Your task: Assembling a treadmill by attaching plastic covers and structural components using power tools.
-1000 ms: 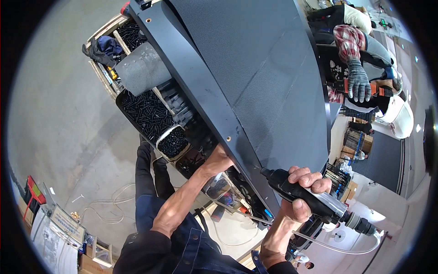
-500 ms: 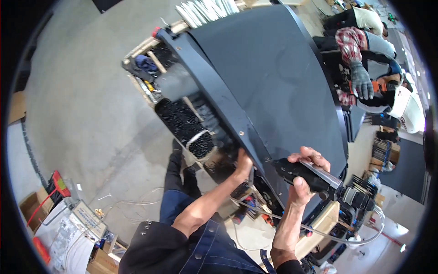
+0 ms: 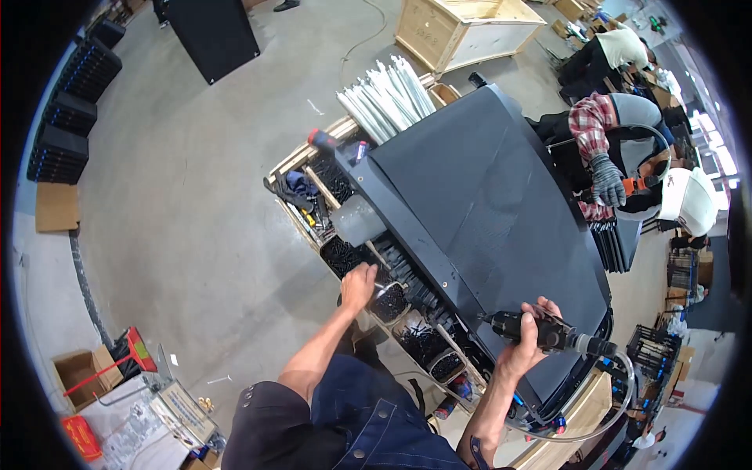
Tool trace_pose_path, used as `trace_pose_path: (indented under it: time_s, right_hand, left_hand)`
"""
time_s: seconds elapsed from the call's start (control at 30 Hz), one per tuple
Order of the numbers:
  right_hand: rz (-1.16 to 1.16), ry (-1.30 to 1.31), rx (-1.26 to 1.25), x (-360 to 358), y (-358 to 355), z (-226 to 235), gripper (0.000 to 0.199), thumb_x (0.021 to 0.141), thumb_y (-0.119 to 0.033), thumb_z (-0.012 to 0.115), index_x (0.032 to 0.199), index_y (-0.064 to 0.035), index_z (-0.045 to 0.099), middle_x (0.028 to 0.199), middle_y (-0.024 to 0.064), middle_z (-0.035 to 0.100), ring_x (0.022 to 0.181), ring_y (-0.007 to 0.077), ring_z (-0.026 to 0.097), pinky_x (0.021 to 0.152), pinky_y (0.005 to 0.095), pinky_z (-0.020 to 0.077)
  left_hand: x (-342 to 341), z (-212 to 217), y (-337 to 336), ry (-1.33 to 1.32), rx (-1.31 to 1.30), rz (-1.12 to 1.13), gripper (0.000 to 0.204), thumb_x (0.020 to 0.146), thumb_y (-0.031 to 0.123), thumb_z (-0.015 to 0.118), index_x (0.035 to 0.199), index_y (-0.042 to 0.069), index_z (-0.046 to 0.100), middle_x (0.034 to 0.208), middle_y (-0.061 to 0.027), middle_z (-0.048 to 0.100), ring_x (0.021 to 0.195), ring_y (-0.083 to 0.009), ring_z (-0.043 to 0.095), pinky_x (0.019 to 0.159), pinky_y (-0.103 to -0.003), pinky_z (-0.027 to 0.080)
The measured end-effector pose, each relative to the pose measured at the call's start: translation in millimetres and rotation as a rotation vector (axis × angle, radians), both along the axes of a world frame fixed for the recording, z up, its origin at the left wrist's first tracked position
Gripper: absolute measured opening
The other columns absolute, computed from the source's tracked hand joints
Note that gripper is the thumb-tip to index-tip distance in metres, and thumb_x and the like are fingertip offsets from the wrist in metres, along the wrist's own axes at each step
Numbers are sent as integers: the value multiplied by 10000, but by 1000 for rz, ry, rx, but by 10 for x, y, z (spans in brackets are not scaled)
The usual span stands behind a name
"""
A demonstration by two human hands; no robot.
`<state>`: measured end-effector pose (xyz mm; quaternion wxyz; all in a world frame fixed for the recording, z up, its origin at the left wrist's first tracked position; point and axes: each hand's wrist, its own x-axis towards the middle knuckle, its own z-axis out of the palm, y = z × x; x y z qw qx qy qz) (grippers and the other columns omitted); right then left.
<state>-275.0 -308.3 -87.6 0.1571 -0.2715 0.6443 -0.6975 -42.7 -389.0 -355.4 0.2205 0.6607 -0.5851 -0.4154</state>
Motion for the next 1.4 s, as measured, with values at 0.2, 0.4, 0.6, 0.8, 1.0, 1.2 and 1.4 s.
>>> trace_pose_path:
  time_s: [0.2, 0.4, 0.6, 0.8, 1.0, 1.2, 1.4]
  right_hand:
    - [194, 194, 40, 58, -11, 88, 436, 789, 53, 709, 1191, -29, 563, 1189, 125, 569, 937, 197, 647, 852, 341, 547]
    - [212, 532, 104, 181, 48, 312, 414, 766, -3, 741, 1143, -58, 580, 1194, 138, 542, 910, 207, 640, 869, 378, 538]
    - [136, 322, 25, -128, 742, 656, 547, 761, -146, 826, 1210, -66, 524, 1054, 105, 525, 925, 216, 624, 861, 418, 551]
    - [-502, -36, 350, -161, 2551, 625, 401, 764, -194, 804, 1014, -30, 537, 871, 69, 578, 818, 191, 631, 820, 367, 548]
    - [-1016, -16, 654, -367, 4688, 215, 261, 887, -246, 744, 907, -33, 594, 760, 48, 627, 669, 136, 599, 629, 289, 491]
    - [-996, -137, 580, -1388, 5802, -153, 277, 816, -154, 820, 882, -32, 580, 729, 16, 603, 587, 95, 549, 519, 264, 443]
    - [-699, -129, 773, -2535, 6621, -1790, 404, 677, -109, 861, 1014, -19, 660, 810, 26, 657, 766, 126, 612, 727, 298, 504]
  left_hand:
    - [19, 21, -301, -142, -238, -238, 266, 980, 260, 554, 945, 25, 675, 990, -199, 674, 972, -424, 595, 839, -511, 470]
    - [-718, 402, 6, 1031, 913, -236, 239, 1006, 216, 599, 1102, 5, 657, 1107, -157, 698, 993, -279, 681, 877, -402, 561]
    - [-1606, 249, 237, 1368, 1493, -340, 305, 941, 330, 687, 1122, 87, 657, 1091, -65, 712, 1017, -225, 681, 921, -398, 552]
    - [-1713, 101, 336, 1342, 1348, -313, 342, 957, 348, 647, 1205, 113, 639, 1168, -16, 674, 1041, -175, 609, 835, -340, 496]
    - [-1349, -5, 296, 1349, 1255, -347, 333, 886, 177, 710, 1202, 106, 631, 1145, -52, 672, 1006, -225, 615, 739, -336, 494]
    - [-1135, 714, 799, 1253, 807, -211, 280, 1001, 255, 608, 1252, 131, 630, 1261, -68, 663, 1220, -253, 585, 1038, -435, 454]
    - [-1360, 965, 798, 1128, 577, -83, 494, 955, 553, 583, 1074, 78, 647, 1069, -76, 685, 967, -239, 620, 949, -440, 509]
